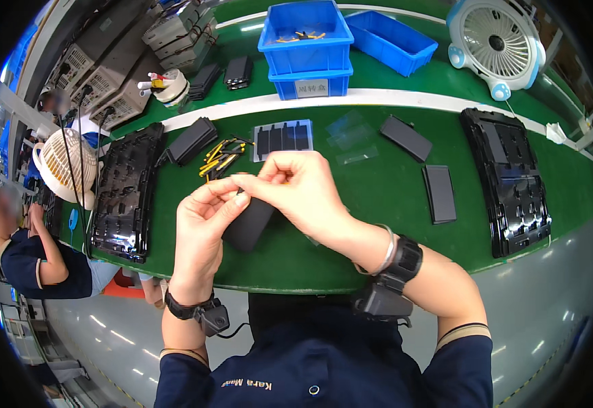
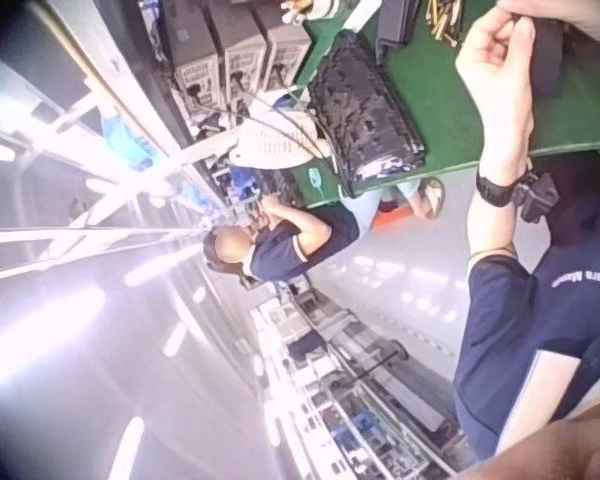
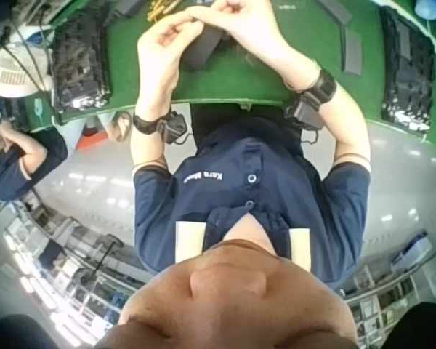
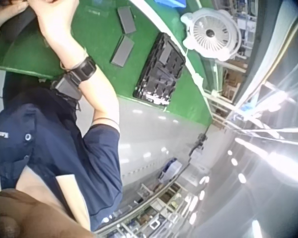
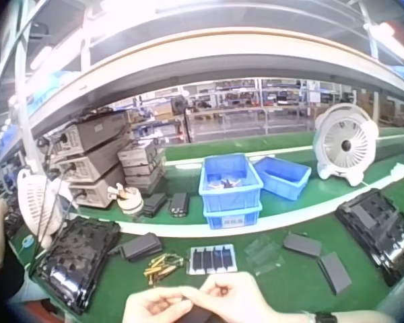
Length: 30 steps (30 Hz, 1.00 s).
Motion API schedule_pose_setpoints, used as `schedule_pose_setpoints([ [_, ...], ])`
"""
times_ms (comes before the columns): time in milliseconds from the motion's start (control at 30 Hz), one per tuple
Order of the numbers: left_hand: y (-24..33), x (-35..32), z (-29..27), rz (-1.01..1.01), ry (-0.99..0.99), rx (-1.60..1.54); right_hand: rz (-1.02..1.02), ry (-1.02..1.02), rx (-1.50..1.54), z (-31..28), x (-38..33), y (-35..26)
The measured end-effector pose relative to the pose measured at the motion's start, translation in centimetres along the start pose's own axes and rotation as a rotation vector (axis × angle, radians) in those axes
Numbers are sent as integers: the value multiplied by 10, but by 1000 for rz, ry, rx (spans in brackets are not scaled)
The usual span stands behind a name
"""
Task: Applying protective film and adhesive labels to black plastic electronic housing components at an assembly station.
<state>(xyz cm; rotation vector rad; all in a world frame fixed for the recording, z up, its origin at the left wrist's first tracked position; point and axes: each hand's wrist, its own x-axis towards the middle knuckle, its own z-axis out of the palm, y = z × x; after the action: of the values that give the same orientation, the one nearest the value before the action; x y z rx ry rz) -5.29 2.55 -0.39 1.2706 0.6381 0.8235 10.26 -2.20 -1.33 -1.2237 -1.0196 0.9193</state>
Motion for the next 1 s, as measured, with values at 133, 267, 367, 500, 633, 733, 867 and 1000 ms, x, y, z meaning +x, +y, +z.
schedule_pose_setpoints([
  [133, 3, -1, -2, 0, 33, -35, 259, 18, 162, 6, 1, -9],
  [267, 3, 6, -7, 26, 30, -29, 196, -113, 200, -6, -4, -4],
  [367, 3, 7, -9, 29, 48, -43, 189, -180, 209, -7, -5, -1],
  [500, 2, 5, -16, 33, 56, -61, 323, -261, 311, -10, -7, -10],
  [633, 5, 8, -22, 5, 34, -131, 347, -336, 460, -15, -7, -7],
  [733, 10, 10, -22, -51, 28, -196, 173, -316, 500, -11, -8, -3],
  [867, 11, 12, -24, -113, 3, -280, 60, -221, 407, -3, -7, -3],
  [1000, 6, 13, -25, -140, 0, -374, -87, -141, 307, 1, -10, 0],
])
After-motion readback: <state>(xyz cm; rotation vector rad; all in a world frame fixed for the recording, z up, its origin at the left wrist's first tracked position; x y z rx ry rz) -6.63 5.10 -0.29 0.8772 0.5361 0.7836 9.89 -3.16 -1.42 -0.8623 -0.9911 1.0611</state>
